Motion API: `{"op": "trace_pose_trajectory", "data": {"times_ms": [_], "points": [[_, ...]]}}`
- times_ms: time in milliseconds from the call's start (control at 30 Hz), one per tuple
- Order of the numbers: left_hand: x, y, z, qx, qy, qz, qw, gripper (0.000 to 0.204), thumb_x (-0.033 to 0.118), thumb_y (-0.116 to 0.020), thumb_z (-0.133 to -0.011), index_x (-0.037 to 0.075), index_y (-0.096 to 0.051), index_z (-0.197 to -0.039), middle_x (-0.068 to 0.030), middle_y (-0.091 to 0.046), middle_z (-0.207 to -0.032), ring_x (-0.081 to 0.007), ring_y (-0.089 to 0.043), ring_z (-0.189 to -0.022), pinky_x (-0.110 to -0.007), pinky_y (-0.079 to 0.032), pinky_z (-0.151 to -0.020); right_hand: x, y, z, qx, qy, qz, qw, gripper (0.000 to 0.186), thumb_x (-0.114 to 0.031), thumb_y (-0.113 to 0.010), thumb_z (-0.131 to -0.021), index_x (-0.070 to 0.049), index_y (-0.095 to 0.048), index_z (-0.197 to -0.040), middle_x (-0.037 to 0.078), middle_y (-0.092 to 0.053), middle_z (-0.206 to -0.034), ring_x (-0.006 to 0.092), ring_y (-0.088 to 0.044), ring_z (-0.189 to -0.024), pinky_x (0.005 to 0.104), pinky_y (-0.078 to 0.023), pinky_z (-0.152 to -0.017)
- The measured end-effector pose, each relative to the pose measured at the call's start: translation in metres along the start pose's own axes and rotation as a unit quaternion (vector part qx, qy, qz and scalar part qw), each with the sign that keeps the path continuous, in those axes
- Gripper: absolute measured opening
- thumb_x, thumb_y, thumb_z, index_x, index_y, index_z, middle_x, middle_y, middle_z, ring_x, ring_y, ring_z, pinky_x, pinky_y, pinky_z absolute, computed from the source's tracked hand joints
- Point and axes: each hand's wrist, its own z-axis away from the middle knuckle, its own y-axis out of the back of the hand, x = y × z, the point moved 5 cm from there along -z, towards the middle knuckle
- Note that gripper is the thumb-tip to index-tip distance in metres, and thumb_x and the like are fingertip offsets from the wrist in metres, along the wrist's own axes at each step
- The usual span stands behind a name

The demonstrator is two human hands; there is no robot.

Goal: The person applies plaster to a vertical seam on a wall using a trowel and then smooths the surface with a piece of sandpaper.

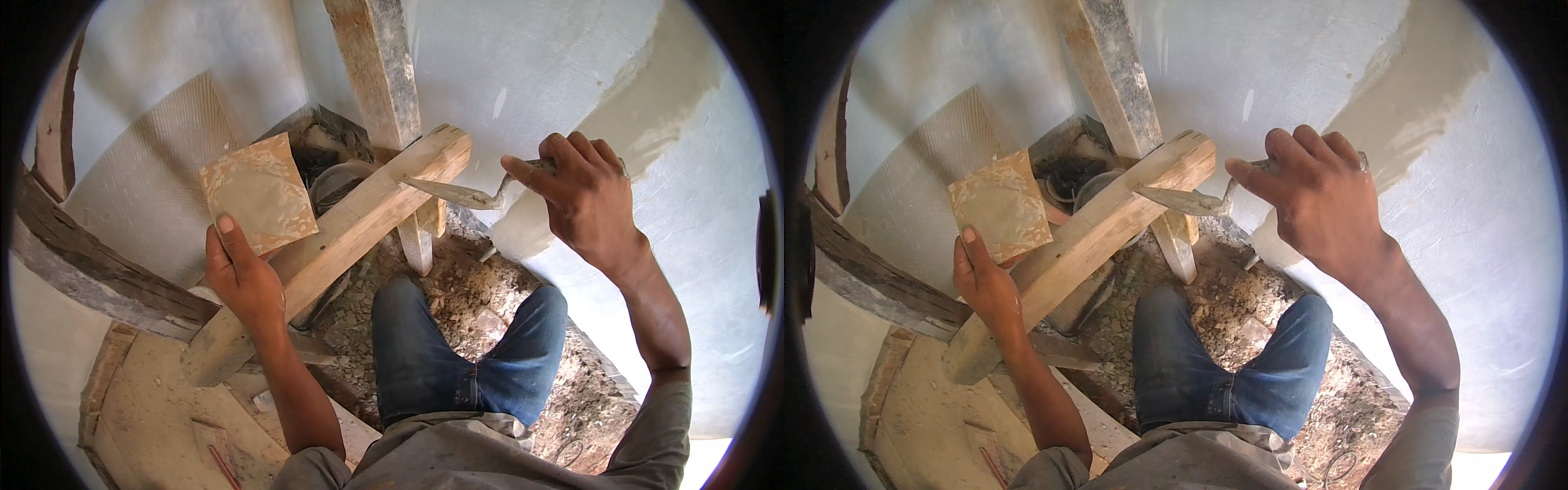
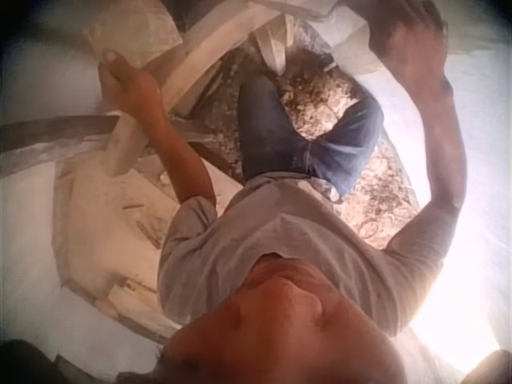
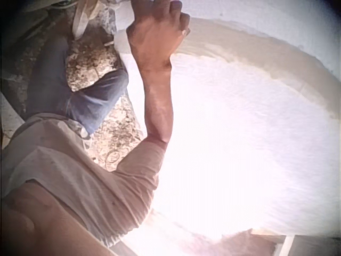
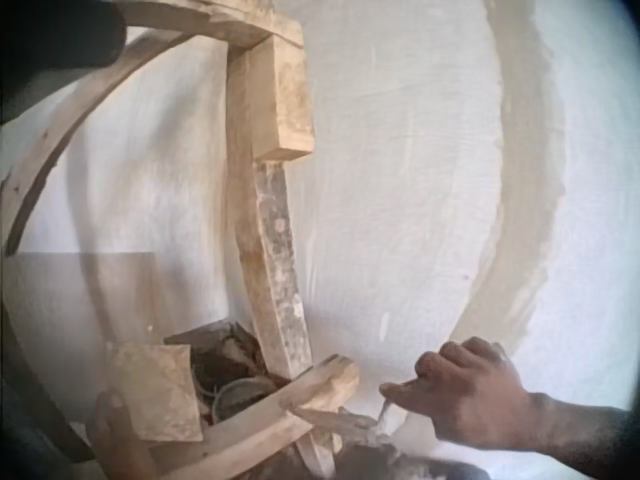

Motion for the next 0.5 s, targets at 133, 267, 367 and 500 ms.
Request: {"op": "trace_pose_trajectory", "data": {"times_ms": [133,267,367,500], "points": [[-0.005,-0.001,-0.001,-0.002,0.006,0.002,1.000,0.044,0.038,-0.044,-0.109,0.000,-0.064,-0.102,-0.0062,-0.067,-0.087,-0.0088,-0.060,-0.075,-0.026,-0.052,-0.066,0.001,0.001,-0.007,-0.005,0.019,0.010,1.000,0.044,-0.002,-0.068,-0.073,-0.020,-0.076,-0.113,0.001,-0.054,-0.087,0.0170,-0.056,-0.085,0.0335,-0.045,-0.073],[0.000,-0.001,0.001,0.001,0.009,-0.008,1.000,0.044,0.038,-0.045,-0.109,0.000,-0.064,-0.102,-0.0059,-0.067,-0.088,-0.0097,-0.060,-0.077,-0.027,-0.050,-0.070,0.002,0.001,-0.010,-0.008,0.039,0.011,0.999,0.044,-0.002,-0.067,-0.072,-0.018,-0.076,-0.112,0.001,-0.052,-0.086,0.0171,-0.055,-0.085,0.0339,-0.045,-0.074],[-0.001,-0.001,0.001,0.002,0.013,-0.007,1.000,0.044,0.038,-0.045,-0.110,-0.001,-0.064,-0.102,-0.0063,-0.067,-0.089,-0.0102,-0.060,-0.078,-0.027,-0.050,-0.072,0.001,0.003,-0.013,-0.016,0.048,0.011,0.999,0.044,-0.001,-0.067,-0.072,-0.018,-0.075,-0.111,0.001,-0.053,-0.088,0.0176,-0.055,-0.087,0.0345,-0.045,-0.075],[-0.003,-0.001,0.000,-0.008,0.012,0.004,1.000,0.045,0.039,-0.044,-0.109,-0.001,-0.064,-0.102,-0.0066,-0.067,-0.088,-0.0104,-0.060,-0.079,-0.027,-0.049,-0.072,0.001,0.007,-0.015,0.001,0.066,0.022,0.998,0.043,-0.001,-0.068,-0.074,-0.019,-0.077,-0.112,0.001,-0.057,-0.088,0.0164,-0.056,-0.082,0.0344,-0.045,-0.071]]}}
